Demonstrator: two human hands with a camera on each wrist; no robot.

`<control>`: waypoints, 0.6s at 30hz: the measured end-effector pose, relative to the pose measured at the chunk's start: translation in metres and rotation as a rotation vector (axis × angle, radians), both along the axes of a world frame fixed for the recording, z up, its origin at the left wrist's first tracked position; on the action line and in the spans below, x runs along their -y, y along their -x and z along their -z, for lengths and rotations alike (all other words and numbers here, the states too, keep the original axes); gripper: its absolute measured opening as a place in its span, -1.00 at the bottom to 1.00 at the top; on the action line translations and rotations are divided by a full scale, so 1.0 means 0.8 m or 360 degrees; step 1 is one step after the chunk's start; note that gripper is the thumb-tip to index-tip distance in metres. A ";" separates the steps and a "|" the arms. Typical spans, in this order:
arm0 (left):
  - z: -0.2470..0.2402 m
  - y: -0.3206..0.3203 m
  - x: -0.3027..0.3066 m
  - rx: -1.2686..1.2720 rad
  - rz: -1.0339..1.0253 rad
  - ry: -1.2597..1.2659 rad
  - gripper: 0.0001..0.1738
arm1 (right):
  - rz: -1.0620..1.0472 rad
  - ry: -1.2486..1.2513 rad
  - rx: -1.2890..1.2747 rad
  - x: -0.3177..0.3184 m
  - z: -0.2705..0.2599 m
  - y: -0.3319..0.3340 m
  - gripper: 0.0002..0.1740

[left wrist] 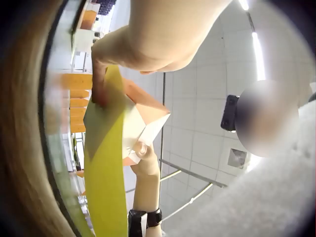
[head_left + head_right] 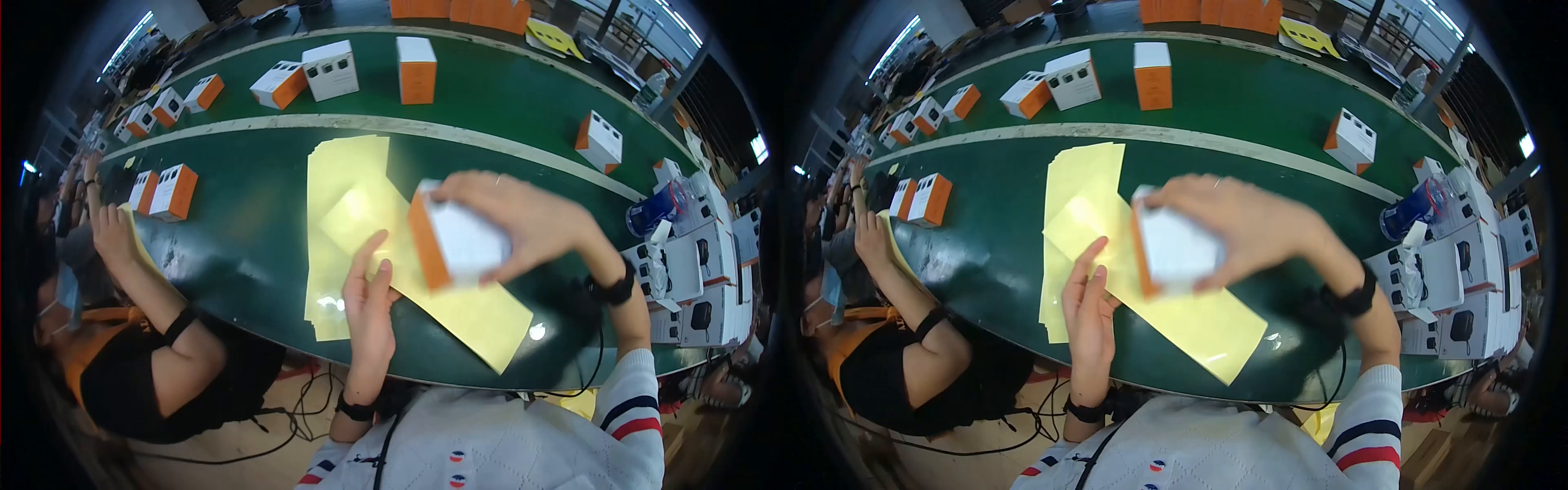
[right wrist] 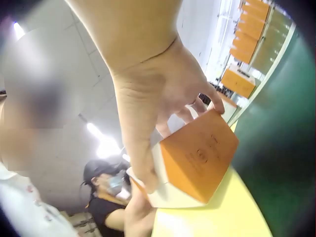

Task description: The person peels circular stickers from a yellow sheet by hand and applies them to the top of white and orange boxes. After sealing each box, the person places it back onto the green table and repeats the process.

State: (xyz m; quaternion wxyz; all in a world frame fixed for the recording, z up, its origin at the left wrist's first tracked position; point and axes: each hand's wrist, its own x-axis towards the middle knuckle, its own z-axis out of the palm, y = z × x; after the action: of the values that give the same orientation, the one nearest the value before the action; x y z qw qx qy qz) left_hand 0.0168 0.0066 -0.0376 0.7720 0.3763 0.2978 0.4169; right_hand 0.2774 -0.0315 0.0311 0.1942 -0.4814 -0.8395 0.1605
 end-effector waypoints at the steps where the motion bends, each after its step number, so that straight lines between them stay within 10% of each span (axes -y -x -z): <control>1: 0.005 0.005 -0.005 -0.0039 -0.0063 -0.0069 -0.51 | 0.0099 0.0023 -0.0018 -0.019 0.012 -0.028 0.18; 7: 0.004 0.026 -0.022 -0.0288 -0.0290 -0.0606 -0.48 | 0.1523 -0.0125 0.0651 -0.107 0.068 -0.140 -0.10; 13: -0.008 0.013 -0.009 -0.0248 -0.0225 -0.0586 -0.35 | 0.0761 -0.0628 -0.0636 -0.058 0.015 -0.002 -0.76; 18: -0.023 -0.002 0.004 -0.0258 -0.0080 -0.0692 -0.30 | 0.0484 -0.0867 0.0008 0.023 -0.022 0.084 -0.81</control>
State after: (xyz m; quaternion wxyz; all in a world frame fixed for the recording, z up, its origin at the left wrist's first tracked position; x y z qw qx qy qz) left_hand 0.0182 0.0031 -0.0194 0.6357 0.5585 0.2714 0.4586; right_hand 0.2105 -0.0502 0.0484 0.3358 -0.5321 -0.7705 -0.1025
